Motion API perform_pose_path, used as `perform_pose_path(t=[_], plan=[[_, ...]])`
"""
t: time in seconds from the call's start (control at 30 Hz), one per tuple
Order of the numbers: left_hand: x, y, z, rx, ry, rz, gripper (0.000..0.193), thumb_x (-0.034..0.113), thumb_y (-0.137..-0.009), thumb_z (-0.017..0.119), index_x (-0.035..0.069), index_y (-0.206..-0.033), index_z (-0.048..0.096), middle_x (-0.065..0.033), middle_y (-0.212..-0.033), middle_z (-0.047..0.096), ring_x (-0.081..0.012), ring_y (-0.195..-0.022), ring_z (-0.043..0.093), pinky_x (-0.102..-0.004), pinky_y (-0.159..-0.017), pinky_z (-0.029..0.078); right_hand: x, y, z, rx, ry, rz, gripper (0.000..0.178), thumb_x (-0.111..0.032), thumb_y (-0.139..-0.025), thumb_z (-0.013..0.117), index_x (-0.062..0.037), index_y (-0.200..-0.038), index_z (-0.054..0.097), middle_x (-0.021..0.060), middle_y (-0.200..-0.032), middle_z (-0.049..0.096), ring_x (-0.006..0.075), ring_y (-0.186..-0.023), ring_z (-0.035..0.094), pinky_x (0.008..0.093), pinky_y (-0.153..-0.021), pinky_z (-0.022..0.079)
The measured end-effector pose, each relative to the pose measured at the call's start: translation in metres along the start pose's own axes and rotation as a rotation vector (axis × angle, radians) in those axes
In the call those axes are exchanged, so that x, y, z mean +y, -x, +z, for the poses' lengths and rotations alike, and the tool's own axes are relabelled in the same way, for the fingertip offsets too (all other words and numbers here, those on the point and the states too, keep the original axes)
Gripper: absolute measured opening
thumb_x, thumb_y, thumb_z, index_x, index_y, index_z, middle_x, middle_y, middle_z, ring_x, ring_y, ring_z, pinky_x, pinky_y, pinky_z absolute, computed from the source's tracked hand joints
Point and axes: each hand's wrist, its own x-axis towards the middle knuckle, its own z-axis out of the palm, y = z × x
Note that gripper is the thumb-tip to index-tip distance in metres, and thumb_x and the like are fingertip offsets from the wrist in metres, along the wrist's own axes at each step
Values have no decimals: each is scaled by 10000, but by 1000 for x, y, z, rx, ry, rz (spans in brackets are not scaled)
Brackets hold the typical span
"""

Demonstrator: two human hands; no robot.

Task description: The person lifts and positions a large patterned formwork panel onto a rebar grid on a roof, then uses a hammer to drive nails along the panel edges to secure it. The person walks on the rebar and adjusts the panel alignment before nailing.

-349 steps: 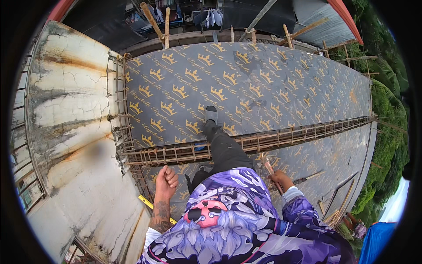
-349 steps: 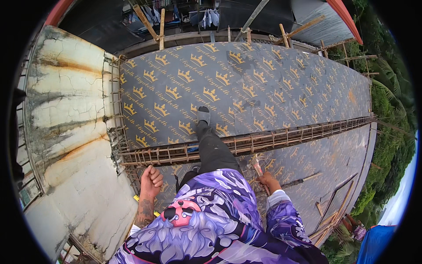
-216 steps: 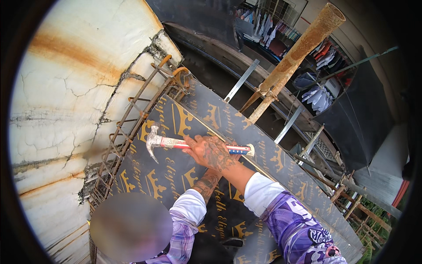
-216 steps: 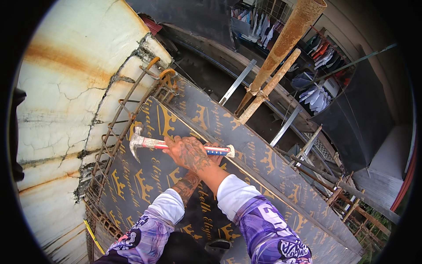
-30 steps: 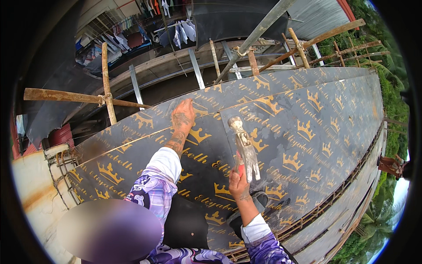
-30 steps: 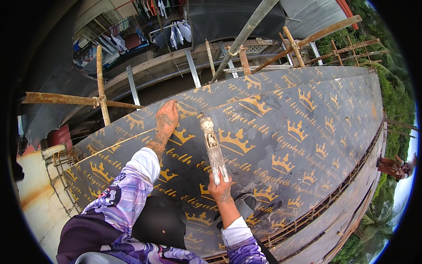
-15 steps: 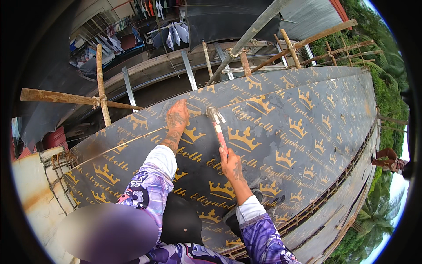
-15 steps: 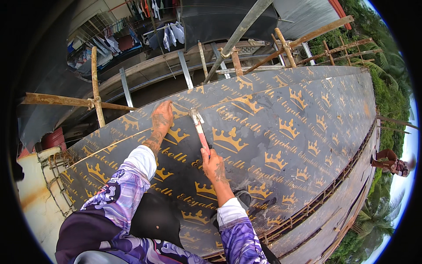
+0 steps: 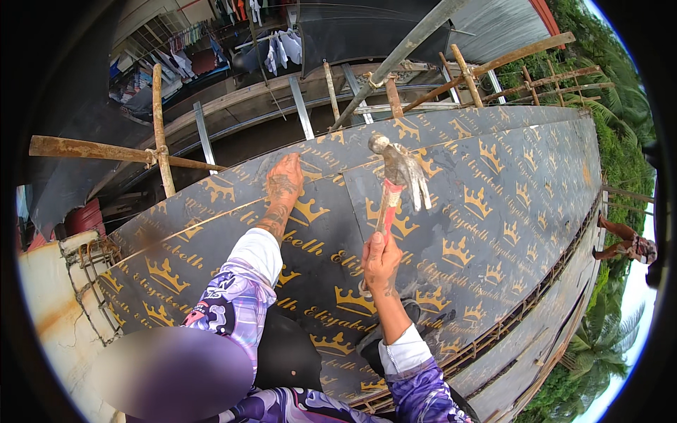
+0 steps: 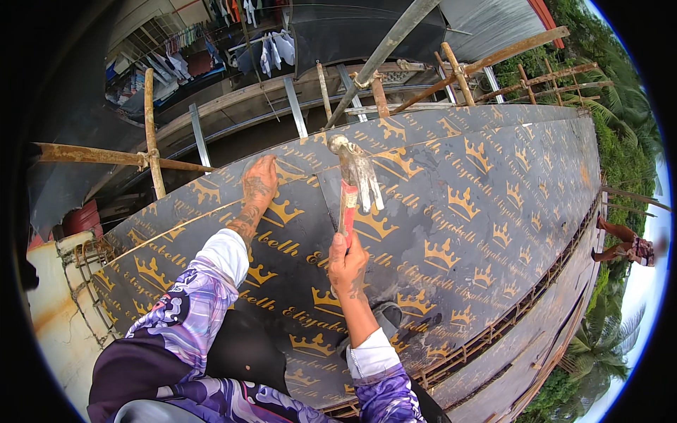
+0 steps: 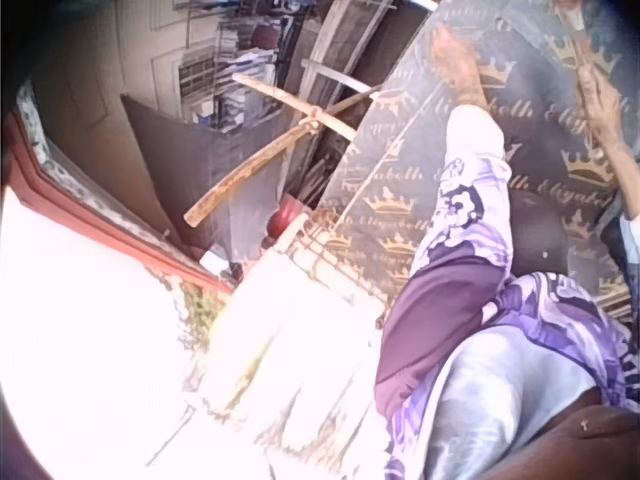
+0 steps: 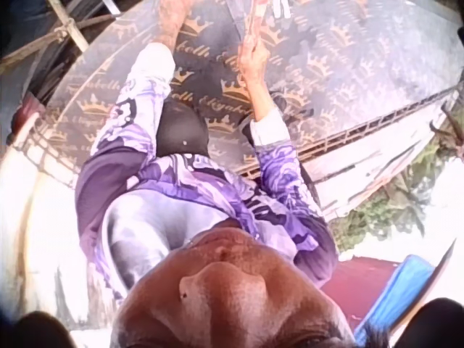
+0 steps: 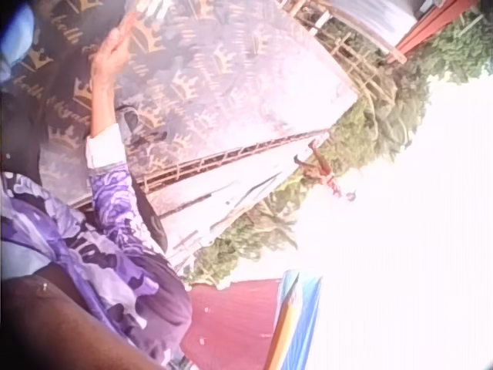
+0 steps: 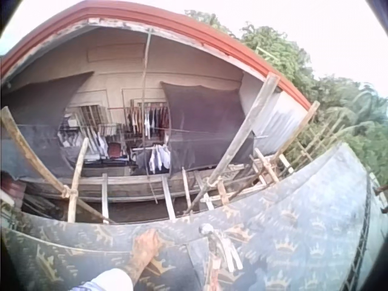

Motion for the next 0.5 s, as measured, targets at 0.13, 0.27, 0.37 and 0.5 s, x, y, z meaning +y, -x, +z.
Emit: perform_pose_path(t=[0.13,0.27,0.37,0.5], plan=[[13,-4,2,-19,19,15,210,188,-964,498,92,-1071,652,-125,-1006,684,-341,-942,651,-439,-825,518,54,17,-2,55,-4,-267,493,-455,-997,491,18,-872,557,167,-678,599,351,-650,591,428,-606,477],[13,-4,3,-39,19,-1,211,173,-958,503,85,-1076,655,-125,-1031,686,-344,-948,649,-432,-833,519,40,-2,11,-92,505,184,489,-452,-967,538,27,-948,637,297,-765,635,493,-744,624,520,-672,491],[-3,1,-1,35,20,35,192,188,-963,498,90,-1039,644,-124,-976,681,-338,-914,658,-446,-809,527,22,17,17,-61,171,18,502,-463,-970,530,26,-939,635,287,-738,632,483,-713,623,512,-647,490],[5,0,2,34,14,26,171,174,-958,501,85,-1015,637,-120,-982,681,-331,-930,657,-432,-807,530,48,25,27,74,131,-178,525,-479,-981,503,27,-920,629,263,-708,627,461,-696,629,500,-623,484]])
